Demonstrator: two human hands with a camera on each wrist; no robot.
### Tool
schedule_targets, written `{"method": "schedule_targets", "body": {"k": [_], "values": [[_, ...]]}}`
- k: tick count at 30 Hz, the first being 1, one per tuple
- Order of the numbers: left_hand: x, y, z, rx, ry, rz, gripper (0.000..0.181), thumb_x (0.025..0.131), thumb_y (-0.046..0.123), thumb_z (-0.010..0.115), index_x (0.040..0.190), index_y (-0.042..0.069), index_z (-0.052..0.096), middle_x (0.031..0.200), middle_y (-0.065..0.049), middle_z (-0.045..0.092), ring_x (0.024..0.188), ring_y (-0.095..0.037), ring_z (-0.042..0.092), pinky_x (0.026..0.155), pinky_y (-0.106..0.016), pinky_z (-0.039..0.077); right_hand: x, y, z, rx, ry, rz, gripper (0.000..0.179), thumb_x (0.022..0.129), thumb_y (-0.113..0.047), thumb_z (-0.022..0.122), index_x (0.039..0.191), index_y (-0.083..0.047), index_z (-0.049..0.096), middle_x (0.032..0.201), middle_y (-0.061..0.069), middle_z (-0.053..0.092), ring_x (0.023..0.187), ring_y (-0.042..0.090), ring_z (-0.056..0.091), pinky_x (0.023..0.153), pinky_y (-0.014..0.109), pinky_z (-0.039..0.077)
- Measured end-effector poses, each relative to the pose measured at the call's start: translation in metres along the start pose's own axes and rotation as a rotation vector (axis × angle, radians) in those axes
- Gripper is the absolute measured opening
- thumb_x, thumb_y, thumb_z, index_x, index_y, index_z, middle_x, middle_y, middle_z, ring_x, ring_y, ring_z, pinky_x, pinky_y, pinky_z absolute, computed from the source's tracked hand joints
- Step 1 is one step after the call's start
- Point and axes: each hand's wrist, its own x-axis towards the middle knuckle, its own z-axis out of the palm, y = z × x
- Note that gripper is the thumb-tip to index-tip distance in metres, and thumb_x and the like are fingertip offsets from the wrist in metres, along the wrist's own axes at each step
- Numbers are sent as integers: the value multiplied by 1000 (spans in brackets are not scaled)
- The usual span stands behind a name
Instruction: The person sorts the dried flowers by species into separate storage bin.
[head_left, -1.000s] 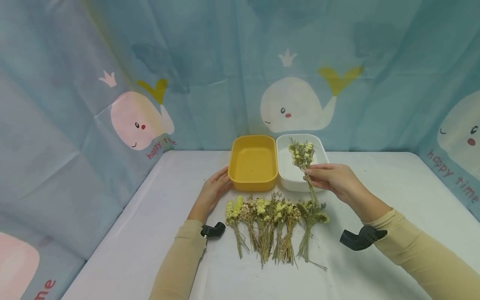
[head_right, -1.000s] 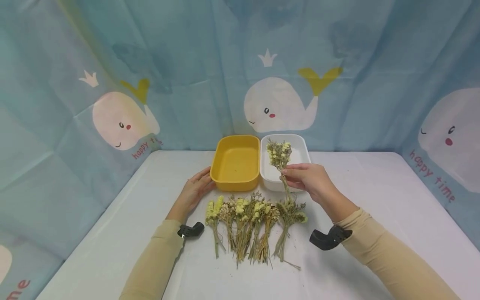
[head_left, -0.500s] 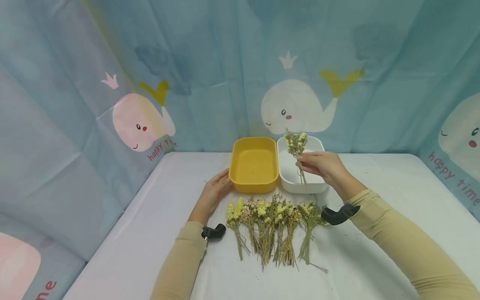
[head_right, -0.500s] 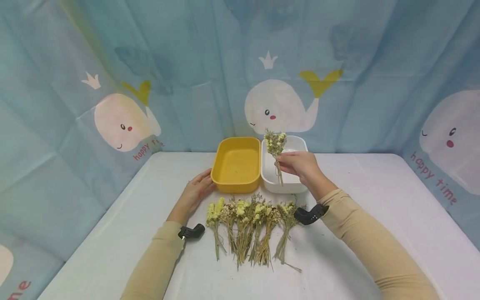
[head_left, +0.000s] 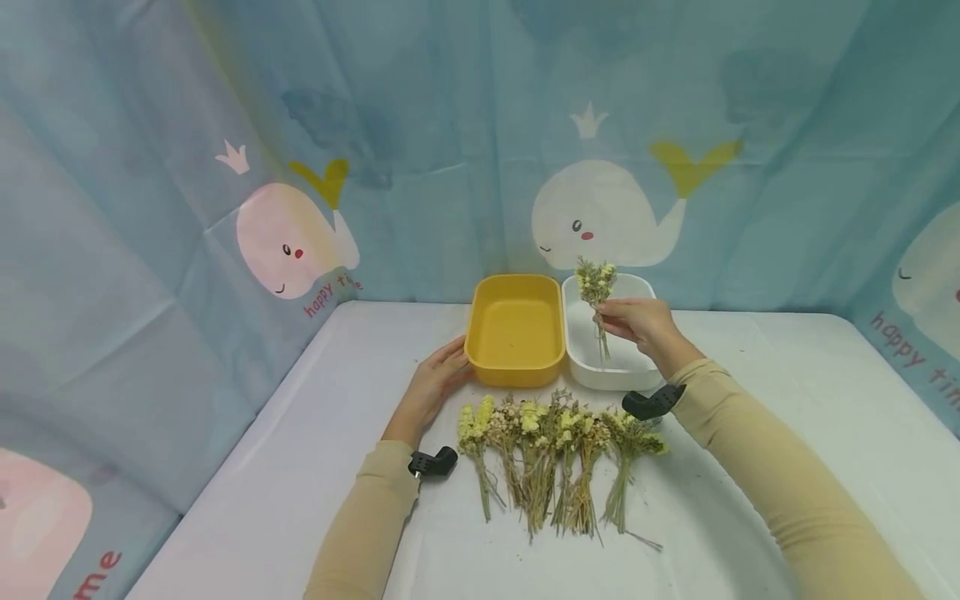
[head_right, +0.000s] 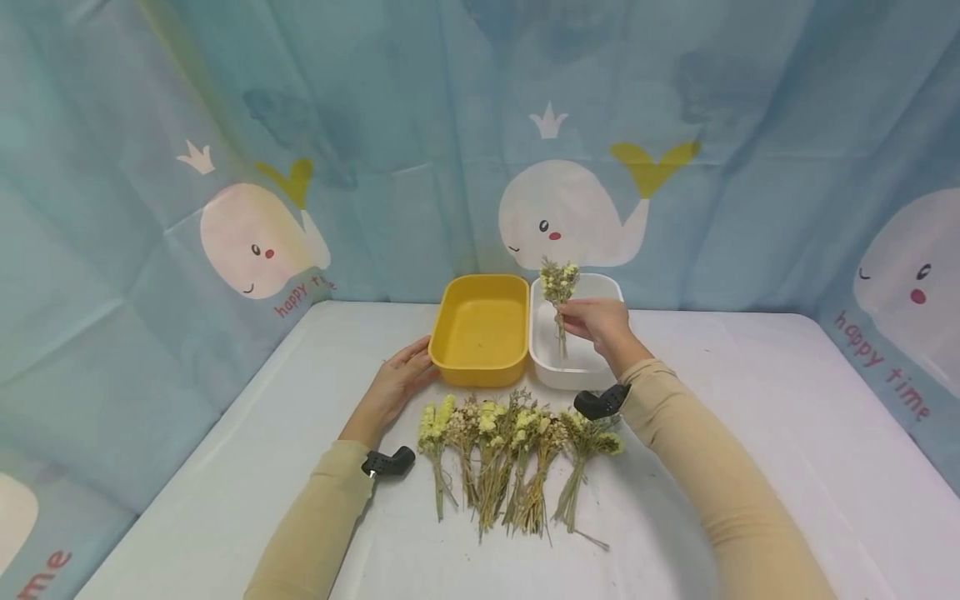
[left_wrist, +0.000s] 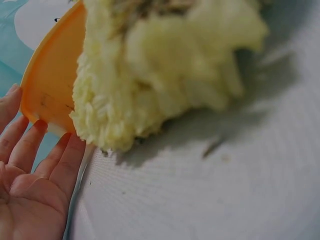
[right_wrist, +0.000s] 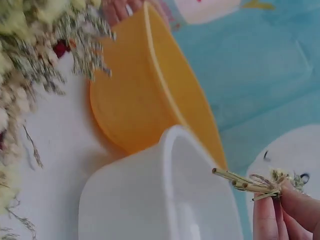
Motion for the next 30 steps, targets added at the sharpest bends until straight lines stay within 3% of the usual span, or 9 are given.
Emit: {"method": "schedule_targets", "body": {"k": [3, 6, 10, 21, 30], "values": [[1, -1, 1, 6, 14, -2, 53, 102, 17, 57, 151, 5, 40, 156, -13, 42, 140, -25, 49, 113, -40, 48, 10, 6, 1, 41, 45, 14, 42, 94, -5, 66, 134, 2, 56, 67, -7, 72, 65, 3, 71, 72, 16, 61], [1, -1, 2, -14, 28, -24, 52, 101, 17, 58, 150, 7, 43, 156, -11, 44, 140, -24, 48, 114, -40, 47, 19, 11, 3, 61, 84, 40, 20, 93, -4, 68, 113, -2, 65, 66, -5, 71, 63, 5, 71, 72, 17, 62], [0, 2, 4, -50, 33, -48, 51, 101, 16, 59, 149, 10, 45, 155, -7, 46, 142, -25, 46, 116, -41, 44, 29, 17, 4, 71, 109, 60, 5, 92, -4, 69, 96, -7, 67, 65, -4, 71, 62, 6, 72, 71, 18, 62], [2, 1, 3, -39, 35, -54, 51, 100, 17, 60, 149, 12, 46, 154, -4, 48, 141, -23, 47, 115, -39, 45, 49, 30, 2, 58, 97, 108, 7, 93, -1, 67, 95, -6, 61, 61, -4, 68, 57, 5, 69, 70, 16, 61], [3, 1, 2, -38, 39, -51, 51, 100, 18, 61, 149, 11, 46, 154, -4, 48, 140, -24, 48, 114, -38, 46, 56, 40, 4, 63, 98, 99, 12, 90, 4, 67, 91, -4, 59, 60, -3, 68, 57, 6, 69, 71, 17, 62]]}}
